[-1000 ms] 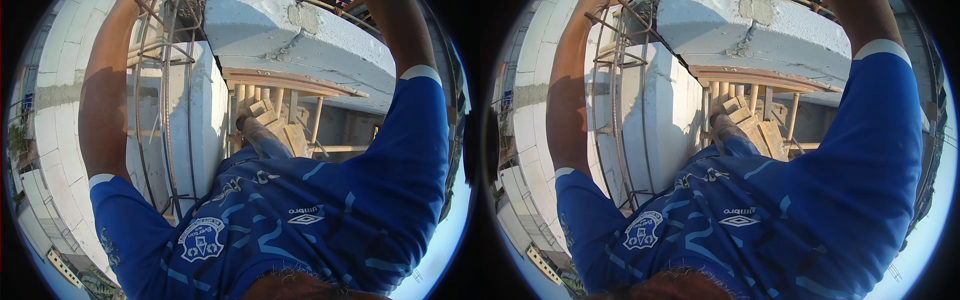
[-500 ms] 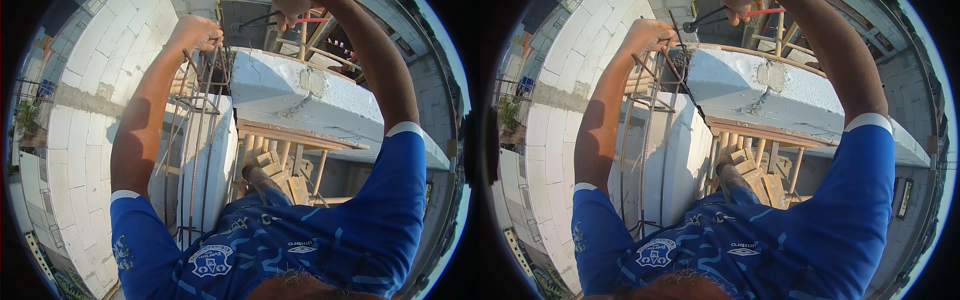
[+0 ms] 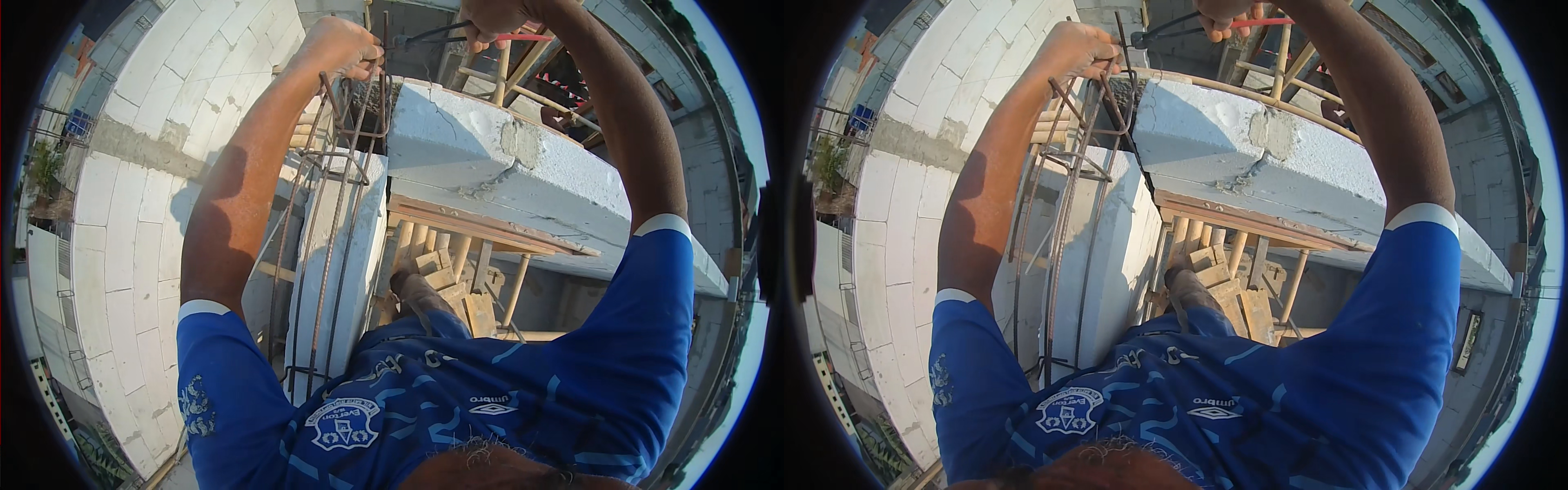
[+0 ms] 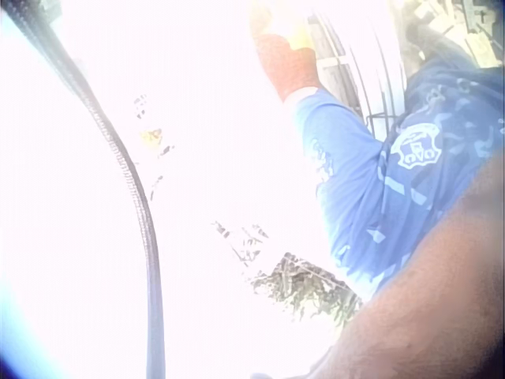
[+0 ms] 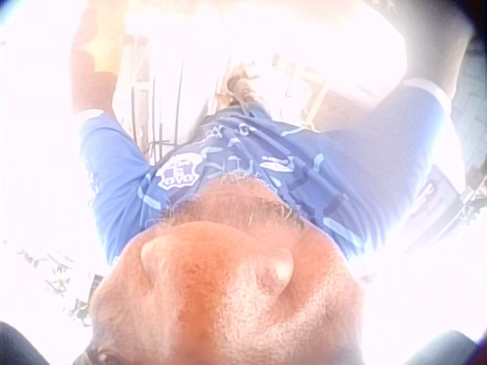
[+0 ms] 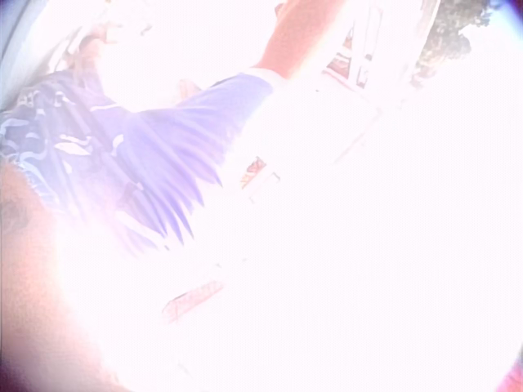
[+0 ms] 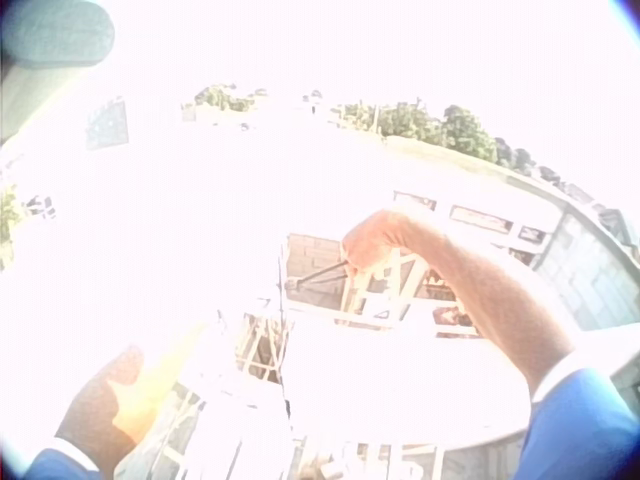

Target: The person positions a steel rebar cage onto the top of a wall, cuts pieces of binding wire using pincers, and secures the rebar cage to the column reinforcement by tying and twisting the wire with pincers.

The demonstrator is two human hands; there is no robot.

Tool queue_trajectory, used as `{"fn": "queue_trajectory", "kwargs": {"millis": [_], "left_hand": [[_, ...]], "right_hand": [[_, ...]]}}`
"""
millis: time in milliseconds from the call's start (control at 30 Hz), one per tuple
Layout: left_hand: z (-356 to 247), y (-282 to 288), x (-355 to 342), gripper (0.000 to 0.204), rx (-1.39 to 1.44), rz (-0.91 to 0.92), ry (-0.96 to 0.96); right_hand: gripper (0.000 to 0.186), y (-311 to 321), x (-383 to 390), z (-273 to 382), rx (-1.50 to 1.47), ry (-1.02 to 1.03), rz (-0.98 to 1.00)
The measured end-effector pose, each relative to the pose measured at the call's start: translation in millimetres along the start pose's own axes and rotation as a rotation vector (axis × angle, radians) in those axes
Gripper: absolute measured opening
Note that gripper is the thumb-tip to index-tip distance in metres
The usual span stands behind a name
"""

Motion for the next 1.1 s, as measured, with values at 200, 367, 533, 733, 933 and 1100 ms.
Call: {"fn": "queue_trajectory", "kwargs": {"millis": [200, 367, 533, 733, 933, 1100], "left_hand": [[13.5, -7.4, -10.8, 0.036, -0.277, -0.001, -0.262], [6.9, -2.5, -5.9, 0.037, -0.206, -0.031, -0.179], [-14.2, 2.5, 19.7, 0.03, 0.371, -0.112, 0.443], [-31.3, 13.3, 13.9, 0.024, -0.117, -0.127, -0.125], [-24.2, 13.6, 23.8, 0.023, 0.316, -0.161, 0.286], [-20.9, 12.1, 17.2, 0.02, 0.286, -0.137, 0.226]], "right_hand": [[0.027, -0.4, 3.3, -1.8, 0.037, -0.028, -0.028], [0.026, -5.4, 6.6, -1.2, 0.104, -0.012, -0.12], [0.023, -14.1, 9.1, -11.1, -0.033, 0.013, -0.203], [0.017, -18.2, 4.4, -3.0, 0.006, 0.146, -0.291], [0.015, -16.3, 27.3, 19.4, 0.308, 0.144, -0.326], [0.023, -16.1, 42.1, 37.1, 0.436, 0.069, -0.357]]}}
Point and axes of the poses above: each hand's wrist, its own x-axis away from the middle knuckle, its own y-axis out of the back of the hand, z = x × y, the point moved 8 cm from there along -x, towards the middle knuckle, and after that the axes turned 4 degrees about -x, right-handed, at the moved point
